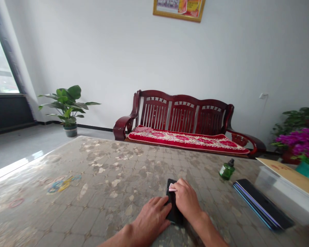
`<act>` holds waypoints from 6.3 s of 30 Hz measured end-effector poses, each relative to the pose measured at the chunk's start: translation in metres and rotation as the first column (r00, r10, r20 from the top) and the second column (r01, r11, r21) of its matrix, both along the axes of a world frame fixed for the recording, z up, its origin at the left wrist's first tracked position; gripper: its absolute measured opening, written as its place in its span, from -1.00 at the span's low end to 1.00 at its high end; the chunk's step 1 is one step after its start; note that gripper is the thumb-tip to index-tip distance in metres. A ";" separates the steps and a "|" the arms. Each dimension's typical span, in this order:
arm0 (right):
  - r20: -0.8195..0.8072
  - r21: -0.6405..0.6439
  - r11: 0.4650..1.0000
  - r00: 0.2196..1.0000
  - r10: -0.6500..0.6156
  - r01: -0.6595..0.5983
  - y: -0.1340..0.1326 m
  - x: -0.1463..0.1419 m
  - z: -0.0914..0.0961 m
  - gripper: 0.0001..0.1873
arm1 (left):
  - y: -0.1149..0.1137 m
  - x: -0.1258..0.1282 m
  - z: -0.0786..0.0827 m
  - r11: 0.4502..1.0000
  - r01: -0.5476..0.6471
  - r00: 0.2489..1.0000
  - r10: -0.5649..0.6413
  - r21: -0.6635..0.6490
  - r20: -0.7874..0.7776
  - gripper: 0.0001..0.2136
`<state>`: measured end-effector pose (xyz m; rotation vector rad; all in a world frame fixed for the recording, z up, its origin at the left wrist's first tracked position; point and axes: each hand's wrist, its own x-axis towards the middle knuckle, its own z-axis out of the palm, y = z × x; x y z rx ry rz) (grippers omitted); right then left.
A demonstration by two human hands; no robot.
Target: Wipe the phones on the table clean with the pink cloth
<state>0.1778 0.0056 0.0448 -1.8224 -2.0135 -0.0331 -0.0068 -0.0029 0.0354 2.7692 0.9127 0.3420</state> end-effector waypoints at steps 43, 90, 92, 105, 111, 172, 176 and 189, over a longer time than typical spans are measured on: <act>-0.001 0.005 0.998 0.998 -0.068 0.068 -0.003 0.013 0.004 -0.70 | 0.000 -0.002 -0.004 1.000 -0.005 1.000 0.005 0.005 0.007 -0.67; -0.011 -0.002 0.999 0.999 -0.042 0.042 -0.008 0.016 0.001 -0.66 | 0.002 -0.003 -0.004 0.999 0.001 1.000 -0.002 0.035 0.022 -0.68; 0.003 0.004 0.998 0.998 -0.071 0.071 -0.004 0.017 -0.001 -0.66 | 0.001 -0.003 -0.004 0.999 0.003 1.000 -0.004 0.038 0.018 -0.68; -0.008 -0.027 1.000 1.000 0.009 -0.009 -0.017 0.001 0.007 -0.68 | 0.000 -0.002 -0.004 1.000 -0.017 0.999 0.016 0.008 0.043 -0.68; -0.053 0.024 1.000 0.999 -0.008 0.009 -0.008 -0.001 -0.001 -0.71 | 0.001 -0.002 -0.005 1.000 -0.014 0.999 0.014 -0.007 0.035 -0.66; -0.003 -0.014 0.999 0.999 -0.042 0.042 -0.011 -0.006 0.005 -0.71 | 0.001 -0.001 -0.006 1.000 -0.013 0.999 0.014 -0.023 0.047 -0.73; -0.010 -0.018 1.000 1.000 0.010 -0.010 -0.015 -0.004 0.004 -0.72 | 0.002 0.000 -0.007 1.000 -0.014 0.998 0.015 -0.018 0.053 -0.74; -0.019 0.015 1.000 1.000 0.015 -0.015 -0.011 -0.003 0.000 -0.73 | 0.001 -0.001 -0.007 0.999 -0.015 0.998 0.016 -0.029 0.055 -0.73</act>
